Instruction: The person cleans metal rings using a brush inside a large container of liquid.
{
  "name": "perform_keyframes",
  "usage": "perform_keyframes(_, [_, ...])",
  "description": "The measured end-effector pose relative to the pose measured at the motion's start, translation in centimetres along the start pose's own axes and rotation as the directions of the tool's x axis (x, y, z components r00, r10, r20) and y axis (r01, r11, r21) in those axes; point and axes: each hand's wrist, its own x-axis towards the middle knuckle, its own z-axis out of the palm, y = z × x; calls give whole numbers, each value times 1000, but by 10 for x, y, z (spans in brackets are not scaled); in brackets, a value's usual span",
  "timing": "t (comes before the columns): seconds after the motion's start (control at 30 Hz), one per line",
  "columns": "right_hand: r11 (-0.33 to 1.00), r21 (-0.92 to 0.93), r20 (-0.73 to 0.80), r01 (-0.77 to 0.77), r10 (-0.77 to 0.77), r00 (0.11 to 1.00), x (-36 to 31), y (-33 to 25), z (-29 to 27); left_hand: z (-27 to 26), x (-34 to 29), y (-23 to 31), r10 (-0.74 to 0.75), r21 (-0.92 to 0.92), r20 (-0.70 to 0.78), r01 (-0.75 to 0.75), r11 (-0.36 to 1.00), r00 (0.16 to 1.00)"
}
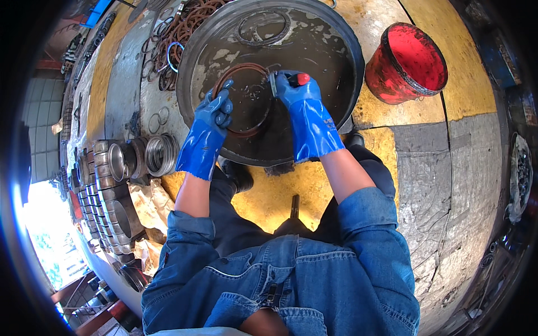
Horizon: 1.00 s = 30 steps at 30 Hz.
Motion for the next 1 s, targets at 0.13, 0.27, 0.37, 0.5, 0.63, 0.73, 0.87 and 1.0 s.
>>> perform_keyframes(0.13, [942, -131, 9, -310, 314, 950, 5, 15, -5, -4, 3, -4, 46, 8, 0, -46, 999, 999])
perform_keyframes(0.27, [920, -221, 231, -323, 371, 900, -18, 14, -8, -4, 5, -3, 124, 80, -90, -117, 990, 988])
perform_keyframes(0.37, [883, -438, 318, -170, 329, 889, -32, -14, -12, -8, 10, -4, 165, 69, -153, -156, 985, 974])
perform_keyframes(0.5, [924, -223, 345, 311, -224, 911, -17, -12, -12, -7, 8, 4, 119, 122, -138, -103, 987, 983])
perform_keyframes(0.63, [826, -33, 267, 563, -535, 801, -6, -24, -14, -7, 5, 5, 70, 133, -73, -60, 989, 995])
perform_keyframes(0.73, [858, -228, 258, 461, -403, 878, 1, -15, -19, -2, 0, 8, 31, 74, -18, -29, 997, 999])
perform_keyframes(0.87, [929, -337, 272, 149, -56, 961, -3, 0, -22, 3, -5, 11, 80, 15, 31, -81, 997, 996])
perform_keyframes(1.0, [981, -168, 385, -100, 159, 909, -18, 20, -13, 0, 0, 7, 125, 59, 16, -126, 990, 992])
